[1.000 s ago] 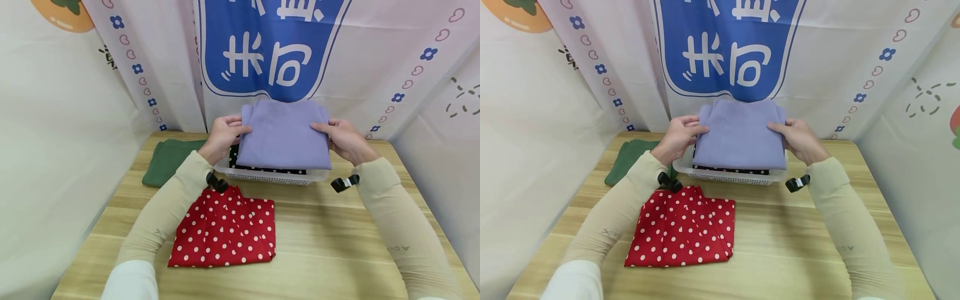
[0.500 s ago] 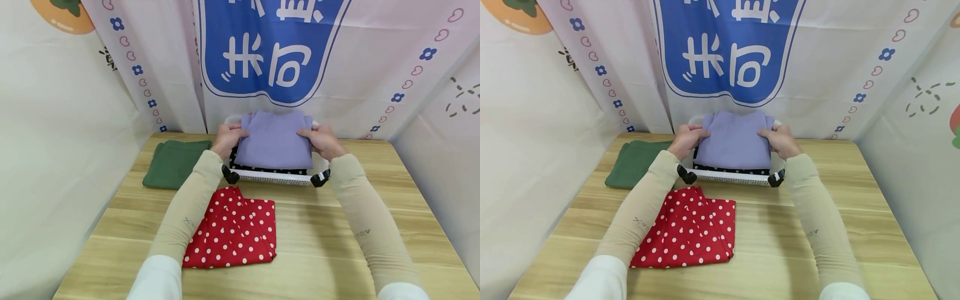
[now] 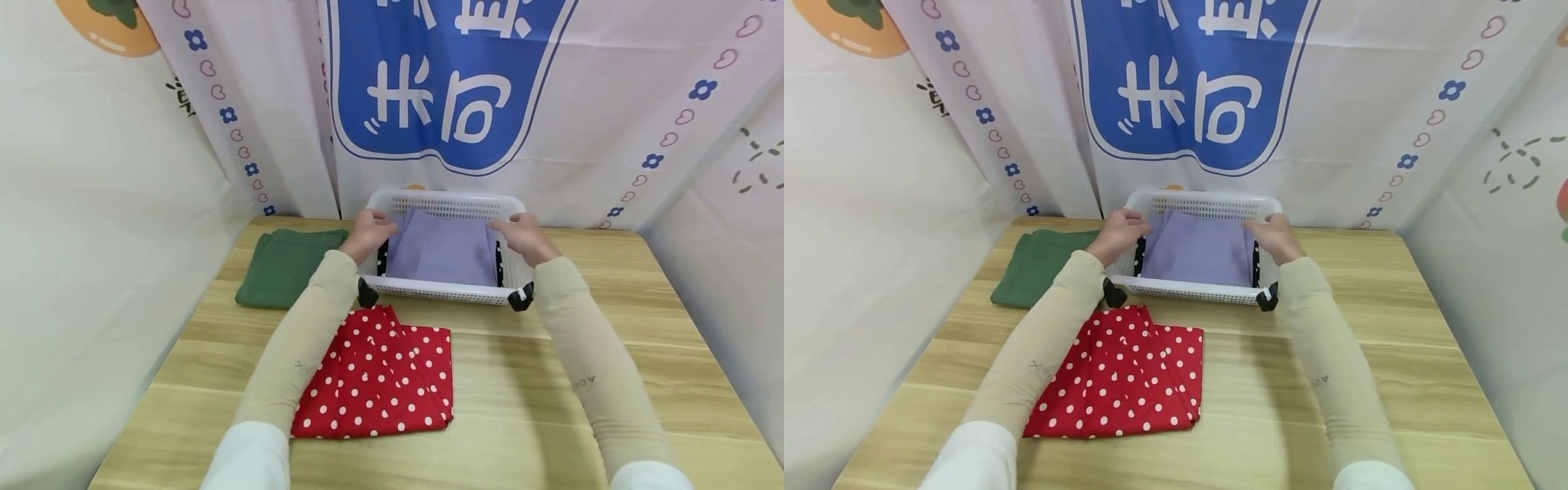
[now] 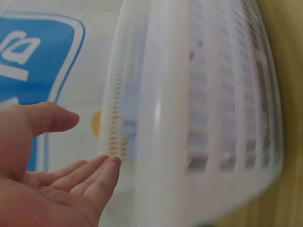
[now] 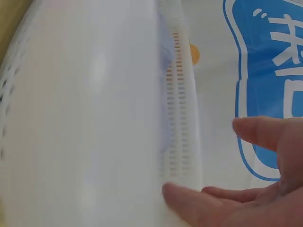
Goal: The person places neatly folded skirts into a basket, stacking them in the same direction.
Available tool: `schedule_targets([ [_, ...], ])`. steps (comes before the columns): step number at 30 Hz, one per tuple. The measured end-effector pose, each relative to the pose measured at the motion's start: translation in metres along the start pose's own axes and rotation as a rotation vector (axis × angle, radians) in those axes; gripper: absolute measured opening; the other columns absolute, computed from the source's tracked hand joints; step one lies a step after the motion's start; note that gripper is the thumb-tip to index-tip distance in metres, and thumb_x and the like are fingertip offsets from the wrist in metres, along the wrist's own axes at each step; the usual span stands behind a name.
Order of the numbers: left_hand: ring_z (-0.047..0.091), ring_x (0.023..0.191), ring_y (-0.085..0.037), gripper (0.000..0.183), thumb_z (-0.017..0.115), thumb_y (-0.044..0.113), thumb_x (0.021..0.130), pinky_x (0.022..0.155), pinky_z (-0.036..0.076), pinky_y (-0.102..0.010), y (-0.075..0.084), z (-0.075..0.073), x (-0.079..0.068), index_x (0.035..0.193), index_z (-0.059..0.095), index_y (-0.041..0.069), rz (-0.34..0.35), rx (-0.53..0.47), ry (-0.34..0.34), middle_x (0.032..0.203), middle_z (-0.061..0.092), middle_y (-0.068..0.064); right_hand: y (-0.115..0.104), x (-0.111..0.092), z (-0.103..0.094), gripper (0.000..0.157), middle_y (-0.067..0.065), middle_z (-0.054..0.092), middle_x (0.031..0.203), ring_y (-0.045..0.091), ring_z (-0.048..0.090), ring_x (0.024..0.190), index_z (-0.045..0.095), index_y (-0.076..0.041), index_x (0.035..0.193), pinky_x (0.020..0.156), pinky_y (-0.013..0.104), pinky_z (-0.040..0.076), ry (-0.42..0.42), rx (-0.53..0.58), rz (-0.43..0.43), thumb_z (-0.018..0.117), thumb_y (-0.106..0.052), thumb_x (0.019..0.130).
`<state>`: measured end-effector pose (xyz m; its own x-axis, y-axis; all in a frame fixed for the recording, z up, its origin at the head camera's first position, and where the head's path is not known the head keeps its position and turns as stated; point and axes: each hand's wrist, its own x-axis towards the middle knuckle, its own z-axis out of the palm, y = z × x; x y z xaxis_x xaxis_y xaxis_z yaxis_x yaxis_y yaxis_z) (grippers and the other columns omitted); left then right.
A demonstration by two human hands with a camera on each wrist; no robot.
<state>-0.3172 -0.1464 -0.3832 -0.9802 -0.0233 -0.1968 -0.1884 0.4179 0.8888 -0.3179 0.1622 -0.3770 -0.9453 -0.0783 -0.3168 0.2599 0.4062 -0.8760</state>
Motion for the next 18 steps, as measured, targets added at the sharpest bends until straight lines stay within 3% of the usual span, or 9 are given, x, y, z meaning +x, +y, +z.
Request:
schedule_targets([
  [5,0.052,0.13,-0.026,0.054,0.058,0.024,0.094,0.106,0.048,-0.039,0.003,-0.025,-0.022,0.141,0.041,0.003,0.18,0.154,-0.054,0.142,0.052,-0.015,-0.004,-0.013,-0.017,0.085,0.025,0.034,0.153,0.037,0.038,0.14,0.013,0.002,0.153,0.115,0.047,0.037,0.061,-0.1,-0.141,0.05,-0.048,0.096],
  [11,0.06,0.119,-0.024,0.04,0.061,0.025,0.095,0.102,0.051,-0.039,0.0,-0.054,-0.054,0.129,0.055,0.004,0.369,0.324,-0.231,0.127,0.062,-0.011,-0.002,-0.032,-0.041,0.096,0.019,0.017,0.161,0.042,0.02,0.147,0.006,-0.01,0.156,0.117,0.062,0.021,0.078,-0.485,-0.294,0.042,-0.069,0.09],
  [15,0.065,0.108,-0.019,0.028,0.062,0.024,0.094,0.095,0.055,-0.036,-0.01,-0.071,-0.078,0.118,0.062,0.01,0.405,0.494,-0.305,0.114,0.068,-0.004,0.012,-0.039,-0.041,0.091,0.021,0.023,0.157,0.043,0.033,0.139,0.011,-0.013,0.156,0.111,0.065,0.031,0.054,-0.619,-0.409,0.045,-0.067,0.091],
  [18,0.067,0.102,-0.015,0.023,0.064,0.025,0.093,0.09,0.057,-0.033,-0.021,-0.08,-0.092,0.112,0.066,0.013,0.413,0.615,-0.418,0.108,0.07,-0.001,0.029,-0.039,-0.03,0.095,0.019,0.024,0.155,0.039,0.037,0.134,0.007,-0.014,0.156,0.107,0.065,0.036,0.072,-0.712,-0.455,0.046,-0.069,0.089],
])
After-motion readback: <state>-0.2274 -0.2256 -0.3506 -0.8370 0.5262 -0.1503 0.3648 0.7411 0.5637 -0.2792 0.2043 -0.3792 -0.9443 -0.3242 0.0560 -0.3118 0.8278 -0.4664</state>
